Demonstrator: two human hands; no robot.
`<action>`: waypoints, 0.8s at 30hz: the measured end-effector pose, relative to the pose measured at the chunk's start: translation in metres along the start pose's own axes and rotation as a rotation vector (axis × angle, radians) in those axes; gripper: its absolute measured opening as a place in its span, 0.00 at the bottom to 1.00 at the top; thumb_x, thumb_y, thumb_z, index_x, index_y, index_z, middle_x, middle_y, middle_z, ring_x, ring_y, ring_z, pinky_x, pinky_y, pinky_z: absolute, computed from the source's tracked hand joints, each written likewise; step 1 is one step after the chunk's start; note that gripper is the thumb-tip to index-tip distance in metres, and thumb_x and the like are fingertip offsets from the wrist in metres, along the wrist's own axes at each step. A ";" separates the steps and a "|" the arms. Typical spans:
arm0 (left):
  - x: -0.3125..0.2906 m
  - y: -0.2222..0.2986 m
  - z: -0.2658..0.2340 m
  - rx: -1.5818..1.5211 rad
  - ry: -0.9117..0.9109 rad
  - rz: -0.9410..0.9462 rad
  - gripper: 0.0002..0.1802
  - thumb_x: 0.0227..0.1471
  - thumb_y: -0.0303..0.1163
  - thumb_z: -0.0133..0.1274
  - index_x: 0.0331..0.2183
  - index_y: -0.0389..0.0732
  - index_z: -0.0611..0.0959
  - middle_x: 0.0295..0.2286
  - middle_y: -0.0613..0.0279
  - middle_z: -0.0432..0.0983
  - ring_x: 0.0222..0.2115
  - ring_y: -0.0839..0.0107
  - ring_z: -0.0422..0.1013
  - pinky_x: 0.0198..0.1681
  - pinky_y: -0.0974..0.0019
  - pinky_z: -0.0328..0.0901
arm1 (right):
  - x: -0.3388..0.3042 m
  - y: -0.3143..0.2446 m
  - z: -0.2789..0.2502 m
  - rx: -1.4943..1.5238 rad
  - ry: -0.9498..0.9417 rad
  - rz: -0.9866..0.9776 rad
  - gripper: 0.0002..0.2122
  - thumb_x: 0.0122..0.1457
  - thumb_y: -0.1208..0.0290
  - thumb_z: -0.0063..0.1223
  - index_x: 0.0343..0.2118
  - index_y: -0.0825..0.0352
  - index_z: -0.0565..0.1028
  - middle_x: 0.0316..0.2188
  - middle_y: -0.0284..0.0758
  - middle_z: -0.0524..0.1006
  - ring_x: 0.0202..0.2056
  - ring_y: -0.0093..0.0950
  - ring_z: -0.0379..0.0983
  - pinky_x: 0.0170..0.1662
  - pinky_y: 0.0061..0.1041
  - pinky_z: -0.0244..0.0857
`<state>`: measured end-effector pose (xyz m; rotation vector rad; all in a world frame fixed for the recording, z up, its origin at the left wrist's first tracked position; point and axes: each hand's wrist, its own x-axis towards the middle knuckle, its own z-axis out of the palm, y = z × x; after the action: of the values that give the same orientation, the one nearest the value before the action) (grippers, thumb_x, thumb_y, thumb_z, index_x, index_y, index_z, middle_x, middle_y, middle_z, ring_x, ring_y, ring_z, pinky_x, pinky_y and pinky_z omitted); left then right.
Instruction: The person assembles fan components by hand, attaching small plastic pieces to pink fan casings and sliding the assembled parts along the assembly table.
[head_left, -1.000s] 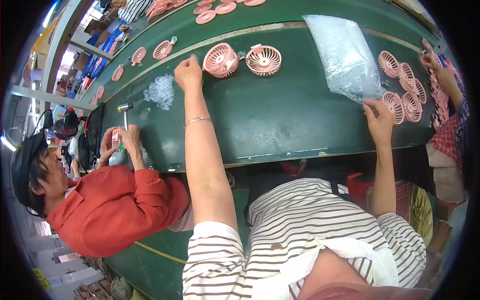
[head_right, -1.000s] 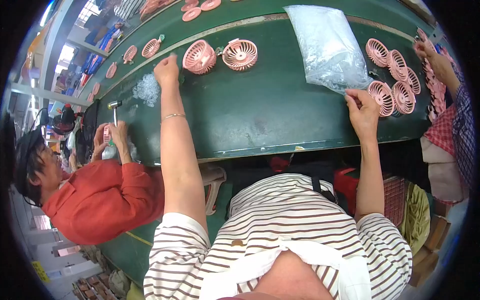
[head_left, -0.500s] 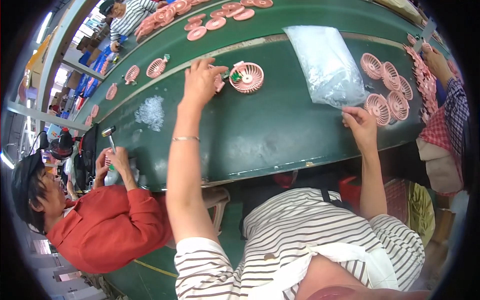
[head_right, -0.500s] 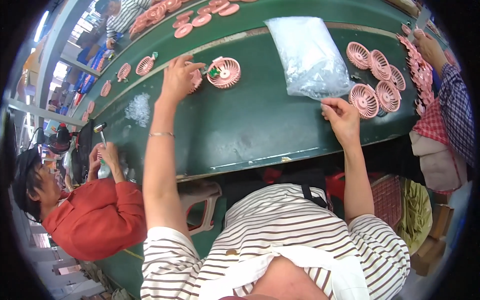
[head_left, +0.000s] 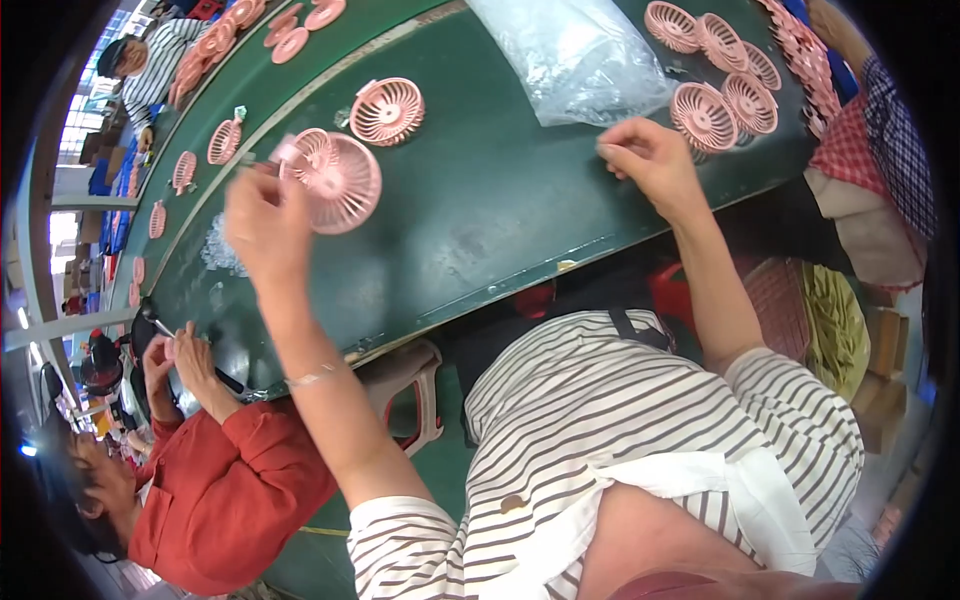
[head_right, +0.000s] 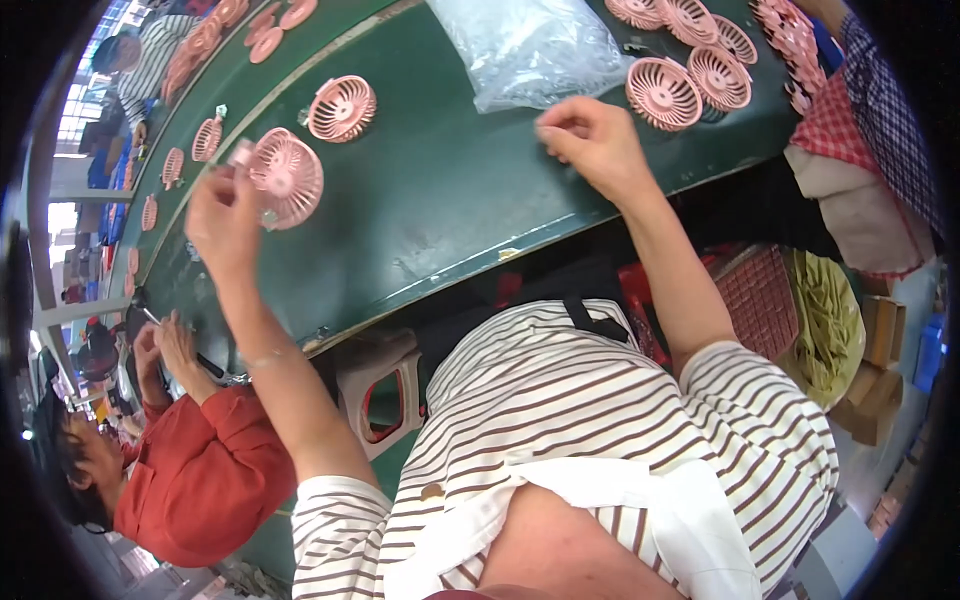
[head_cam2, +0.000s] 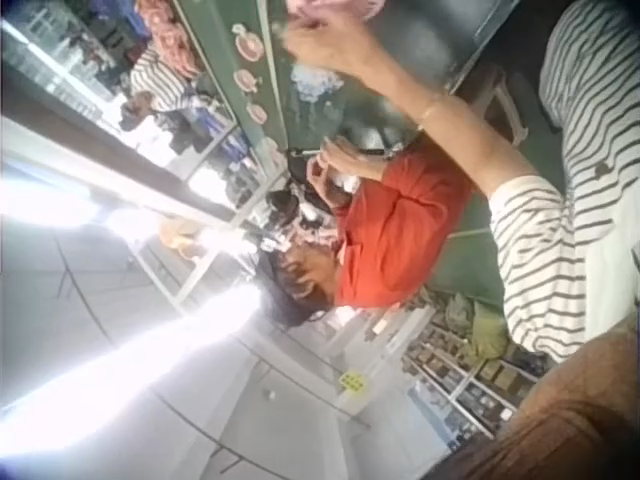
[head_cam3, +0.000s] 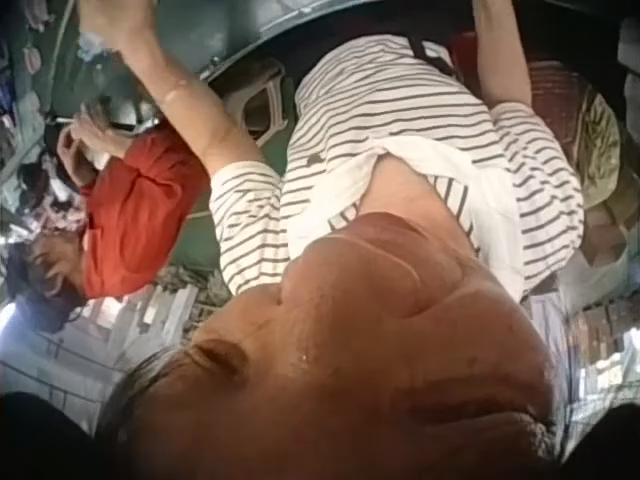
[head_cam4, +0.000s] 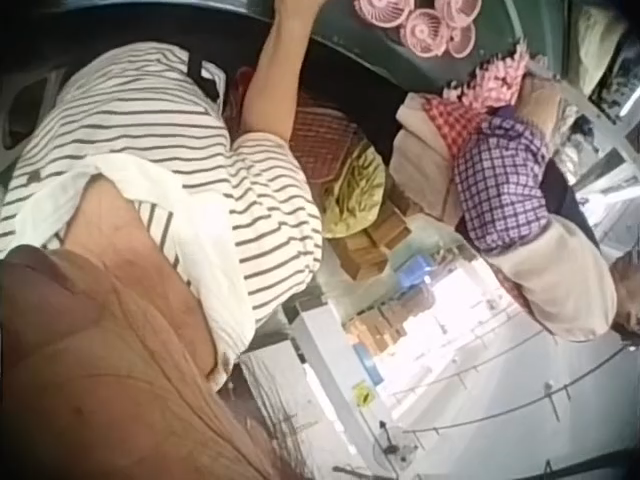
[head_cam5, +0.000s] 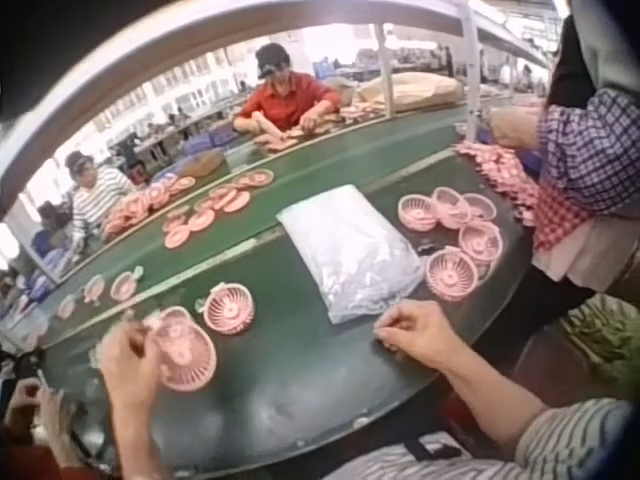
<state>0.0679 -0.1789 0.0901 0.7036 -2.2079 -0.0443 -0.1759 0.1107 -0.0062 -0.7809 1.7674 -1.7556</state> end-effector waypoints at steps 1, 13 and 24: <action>-0.018 0.019 0.003 -0.060 -0.048 -0.019 0.09 0.39 0.28 0.57 0.20 0.36 0.73 0.20 0.56 0.73 0.19 0.62 0.69 0.25 0.62 0.64 | 0.003 -0.001 0.009 -0.134 -0.001 -0.038 0.05 0.52 0.77 0.57 0.32 0.70 0.75 0.26 0.29 0.75 0.26 0.15 0.69 0.29 0.14 0.63; -0.093 0.086 0.019 -0.009 -0.420 -0.468 0.22 0.42 0.37 0.57 0.41 0.41 0.76 0.40 0.53 0.72 0.39 0.58 0.69 0.41 0.60 0.64 | 0.017 0.001 0.048 -0.671 -0.005 -0.346 0.07 0.49 0.78 0.56 0.32 0.69 0.77 0.24 0.34 0.76 0.22 0.20 0.69 0.28 0.19 0.64; -0.075 0.063 0.050 -0.285 -0.371 0.039 0.14 0.46 0.31 0.56 0.38 0.40 0.81 0.35 0.56 0.77 0.38 0.61 0.72 0.46 0.59 0.62 | 0.006 -0.037 0.066 -0.146 -0.127 0.020 0.06 0.52 0.80 0.56 0.33 0.74 0.76 0.25 0.33 0.77 0.26 0.18 0.73 0.30 0.15 0.69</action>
<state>0.0419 -0.0982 0.0205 0.5231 -2.4962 -0.4958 -0.1316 0.0607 0.0292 -0.9106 1.8257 -1.5425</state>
